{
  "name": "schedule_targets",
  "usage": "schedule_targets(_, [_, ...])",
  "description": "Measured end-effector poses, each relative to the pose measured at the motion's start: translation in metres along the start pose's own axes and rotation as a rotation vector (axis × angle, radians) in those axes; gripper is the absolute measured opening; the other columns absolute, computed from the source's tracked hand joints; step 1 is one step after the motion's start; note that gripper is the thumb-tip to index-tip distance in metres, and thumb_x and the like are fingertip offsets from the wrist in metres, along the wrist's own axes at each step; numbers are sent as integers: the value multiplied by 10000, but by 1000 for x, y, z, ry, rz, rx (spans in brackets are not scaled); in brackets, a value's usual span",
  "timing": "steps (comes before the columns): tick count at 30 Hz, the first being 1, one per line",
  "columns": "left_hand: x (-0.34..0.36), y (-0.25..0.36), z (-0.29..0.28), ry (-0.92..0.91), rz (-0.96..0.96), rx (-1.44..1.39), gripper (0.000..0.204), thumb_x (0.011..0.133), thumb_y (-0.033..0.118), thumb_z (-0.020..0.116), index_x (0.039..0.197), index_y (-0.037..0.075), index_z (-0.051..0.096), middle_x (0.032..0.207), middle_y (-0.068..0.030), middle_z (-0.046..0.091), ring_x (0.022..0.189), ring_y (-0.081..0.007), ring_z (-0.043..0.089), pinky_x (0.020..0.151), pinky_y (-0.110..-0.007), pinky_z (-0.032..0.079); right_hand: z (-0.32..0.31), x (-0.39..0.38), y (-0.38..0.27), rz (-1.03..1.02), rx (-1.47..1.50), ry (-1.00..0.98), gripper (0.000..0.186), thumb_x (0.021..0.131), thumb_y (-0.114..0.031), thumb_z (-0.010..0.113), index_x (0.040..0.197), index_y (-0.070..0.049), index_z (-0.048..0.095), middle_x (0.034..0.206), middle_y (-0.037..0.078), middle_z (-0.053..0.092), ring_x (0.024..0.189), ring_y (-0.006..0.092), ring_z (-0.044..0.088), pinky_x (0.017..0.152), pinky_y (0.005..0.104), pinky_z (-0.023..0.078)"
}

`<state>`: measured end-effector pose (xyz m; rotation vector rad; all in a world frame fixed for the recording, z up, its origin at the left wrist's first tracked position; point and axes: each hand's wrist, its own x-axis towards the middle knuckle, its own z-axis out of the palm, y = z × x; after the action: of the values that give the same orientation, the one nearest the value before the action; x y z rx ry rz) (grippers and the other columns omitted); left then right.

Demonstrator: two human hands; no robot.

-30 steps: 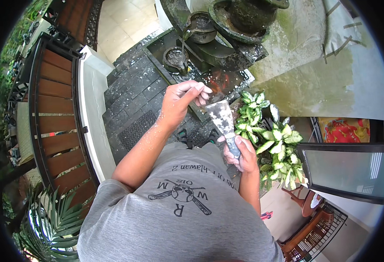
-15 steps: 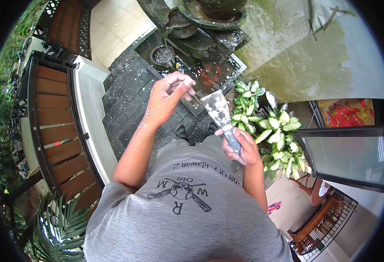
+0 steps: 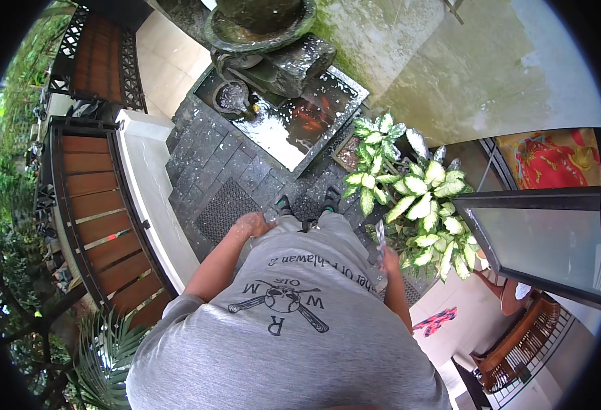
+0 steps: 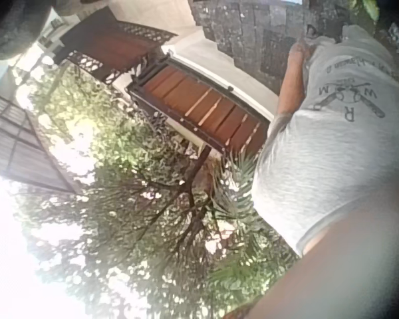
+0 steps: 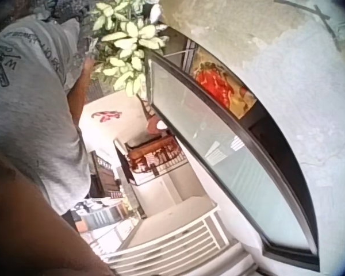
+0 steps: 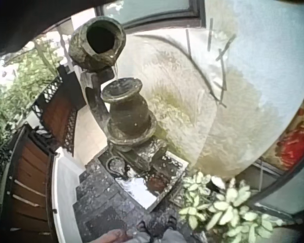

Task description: Patching a crack in an exterior wall using a putty knife and filler.

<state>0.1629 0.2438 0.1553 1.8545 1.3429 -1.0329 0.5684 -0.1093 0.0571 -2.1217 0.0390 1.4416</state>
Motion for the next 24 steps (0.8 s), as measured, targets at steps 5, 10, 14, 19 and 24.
schedule_targets(5, [-2,-14,17,-56,345,-338,543,1058,530,556,982,38,773,933,-198,768,900,-314,730,842,-492,537,-27,20,80,476,128,6,445,1035,-504,574,966,-67,630,629,64,521,440,190,463,405,341,355])
schedule_targets(10, [-63,33,-60,-225,509,-538,485,1076,427,583,834,8,605,689,-78,492,716,-130,428,673,-420,428,-30,21,63,389,42,-50,442,1029,-508,583,936,-77,605,628,63,514,459,193,472,411,344,364])
schedule_targets(14, [-76,73,-80,-111,470,-384,506,1080,438,586,864,-20,599,692,-140,520,691,-207,512,701,-420,451,-24,39,17,28,45,26,471,1026,-518,599,1098,-66,706,657,44,534,491,180,516,435,365,444])
schedule_targets(19, [-103,117,-117,359,594,-424,338,1058,306,633,938,-10,646,853,-205,661,772,-363,628,773,-432,516,-20,50,-25,43,156,-67,457,1054,-513,581,1180,-91,706,667,32,545,481,151,486,441,334,401])
schedule_targets(24, [-165,141,-179,673,727,-525,251,1034,250,666,938,18,667,849,-212,663,804,-411,664,757,-466,523,-21,42,-12,39,99,-60,456,1068,-513,571,1197,-92,688,643,24,520,457,149,463,426,318,372])
